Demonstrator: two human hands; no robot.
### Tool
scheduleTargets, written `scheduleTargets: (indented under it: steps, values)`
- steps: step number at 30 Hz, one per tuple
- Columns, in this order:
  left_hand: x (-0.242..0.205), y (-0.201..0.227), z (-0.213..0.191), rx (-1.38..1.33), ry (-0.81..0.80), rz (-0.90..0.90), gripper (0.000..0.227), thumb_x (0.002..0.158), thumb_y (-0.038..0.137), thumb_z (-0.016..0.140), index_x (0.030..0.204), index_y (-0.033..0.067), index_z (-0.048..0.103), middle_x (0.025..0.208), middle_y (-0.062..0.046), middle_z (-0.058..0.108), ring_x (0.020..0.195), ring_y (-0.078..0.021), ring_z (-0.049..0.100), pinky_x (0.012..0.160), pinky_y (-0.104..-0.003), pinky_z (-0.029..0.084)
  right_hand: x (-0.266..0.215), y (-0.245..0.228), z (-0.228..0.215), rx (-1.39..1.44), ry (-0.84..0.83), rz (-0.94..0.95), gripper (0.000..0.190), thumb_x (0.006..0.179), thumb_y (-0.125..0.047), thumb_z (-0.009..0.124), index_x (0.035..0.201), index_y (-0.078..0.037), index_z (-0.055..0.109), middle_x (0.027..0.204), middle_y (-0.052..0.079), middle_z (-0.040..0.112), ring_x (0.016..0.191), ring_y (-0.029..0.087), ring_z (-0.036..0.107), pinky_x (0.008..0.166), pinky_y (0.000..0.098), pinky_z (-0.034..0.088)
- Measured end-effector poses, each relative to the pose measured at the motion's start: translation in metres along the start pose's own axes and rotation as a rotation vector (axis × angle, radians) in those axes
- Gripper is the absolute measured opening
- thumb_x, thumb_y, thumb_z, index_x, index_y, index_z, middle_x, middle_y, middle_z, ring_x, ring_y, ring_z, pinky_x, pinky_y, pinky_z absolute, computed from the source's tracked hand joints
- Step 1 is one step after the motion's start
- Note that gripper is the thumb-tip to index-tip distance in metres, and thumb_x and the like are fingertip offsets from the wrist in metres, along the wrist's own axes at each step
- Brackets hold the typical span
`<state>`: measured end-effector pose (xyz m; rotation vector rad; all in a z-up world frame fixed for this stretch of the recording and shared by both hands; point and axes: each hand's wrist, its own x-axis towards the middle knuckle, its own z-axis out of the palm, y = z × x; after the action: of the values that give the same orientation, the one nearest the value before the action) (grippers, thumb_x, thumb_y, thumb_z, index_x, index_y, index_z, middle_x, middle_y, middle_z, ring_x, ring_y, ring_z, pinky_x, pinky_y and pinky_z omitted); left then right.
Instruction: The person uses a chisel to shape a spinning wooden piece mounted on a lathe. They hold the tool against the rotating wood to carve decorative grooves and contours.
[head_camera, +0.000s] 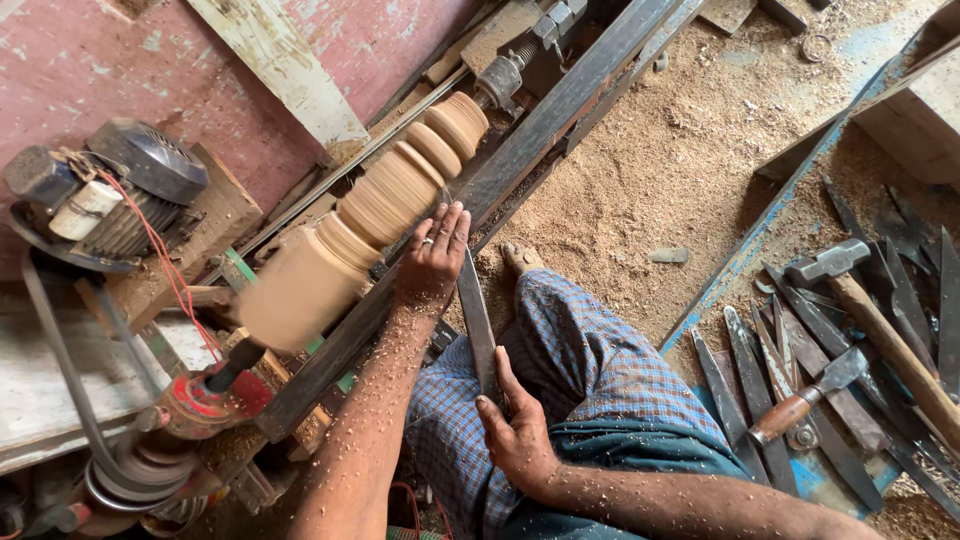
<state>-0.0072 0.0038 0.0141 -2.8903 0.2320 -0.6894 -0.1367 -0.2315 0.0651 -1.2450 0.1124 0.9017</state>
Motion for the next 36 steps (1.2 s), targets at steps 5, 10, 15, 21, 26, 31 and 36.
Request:
scheduleTargets:
  steps: [5,10,15,21,26,31,36]
  values:
    - [0.000,0.000,-0.002,-0.040,-0.042,-0.027,0.041,0.103,0.010,0.053,0.144,0.0014,0.059,0.149,-0.012,0.059,0.137,-0.0237,0.059,0.116,-0.037,0.042,0.002,-0.003,-0.005,-0.064,0.022,-0.040,0.076,0.099,-0.003,0.060,0.163,-0.018,0.023,0.074,-0.006,0.052,0.056,0.004,0.038,0.046,0.0225,0.038]
    - [0.002,0.001,-0.005,-0.054,-0.079,-0.029,0.045,0.102,0.008,0.052,0.146,0.0004,0.054,0.152,-0.014,0.056,0.137,-0.0259,0.058,0.116,-0.038,0.042,0.005,-0.003,-0.008,-0.020,0.024,-0.071,0.076,0.097,-0.002,0.061,0.163,-0.018,0.027,0.070,-0.006,0.049,0.055,0.004,0.038,0.046,0.0221,0.037]
    - [0.005,0.002,-0.004,-0.069,-0.093,-0.038,0.047,0.102,0.005,0.050,0.149,0.0013,0.051,0.154,-0.014,0.055,0.140,-0.0258,0.057,0.116,-0.037,0.041,0.006,-0.004,-0.014,-0.008,0.023,-0.060,0.075,0.097,-0.003,0.062,0.163,-0.018,0.029,0.070,-0.006,0.049,0.055,0.004,0.037,0.046,0.0220,0.036]
    - [0.007,0.002,-0.008,-0.053,-0.122,-0.036,0.053,0.098,-0.004,0.051,0.151,0.0005,0.049,0.156,-0.014,0.052,0.140,-0.0246,0.056,0.117,-0.038,0.041,0.008,-0.013,-0.020,-0.078,0.011,-0.078,0.072,0.098,-0.002,0.060,0.161,-0.016,0.029,0.077,-0.007,0.055,0.058,0.003,0.037,0.048,0.0221,0.039]
    - [0.010,0.003,-0.011,-0.067,-0.148,-0.035,0.062,0.094,-0.003,0.056,0.154,0.0003,0.044,0.160,-0.015,0.047,0.142,-0.0255,0.054,0.118,-0.039,0.039,0.010,-0.019,-0.024,-0.031,0.009,-0.074,0.072,0.097,-0.001,0.060,0.161,-0.015,0.031,0.082,-0.008,0.057,0.060,0.003,0.038,0.050,0.0215,0.039]
    - [0.010,0.004,-0.014,-0.066,-0.178,-0.038,0.068,0.091,0.001,0.062,0.156,0.0020,0.041,0.161,-0.013,0.044,0.145,-0.0258,0.049,0.120,-0.038,0.035,0.010,-0.021,-0.032,-0.039,0.013,0.001,0.074,0.096,-0.002,0.061,0.161,-0.021,0.032,0.069,-0.006,0.050,0.054,0.005,0.037,0.045,0.0234,0.036]
    - [0.014,0.005,-0.017,-0.055,-0.238,-0.045,0.075,0.088,0.006,0.067,0.157,0.0017,0.038,0.164,-0.013,0.039,0.146,-0.0256,0.048,0.121,-0.038,0.032,0.014,-0.023,-0.040,-0.053,0.017,0.011,0.074,0.096,-0.002,0.062,0.161,-0.023,0.033,0.067,-0.006,0.048,0.053,0.005,0.038,0.046,0.0233,0.036]
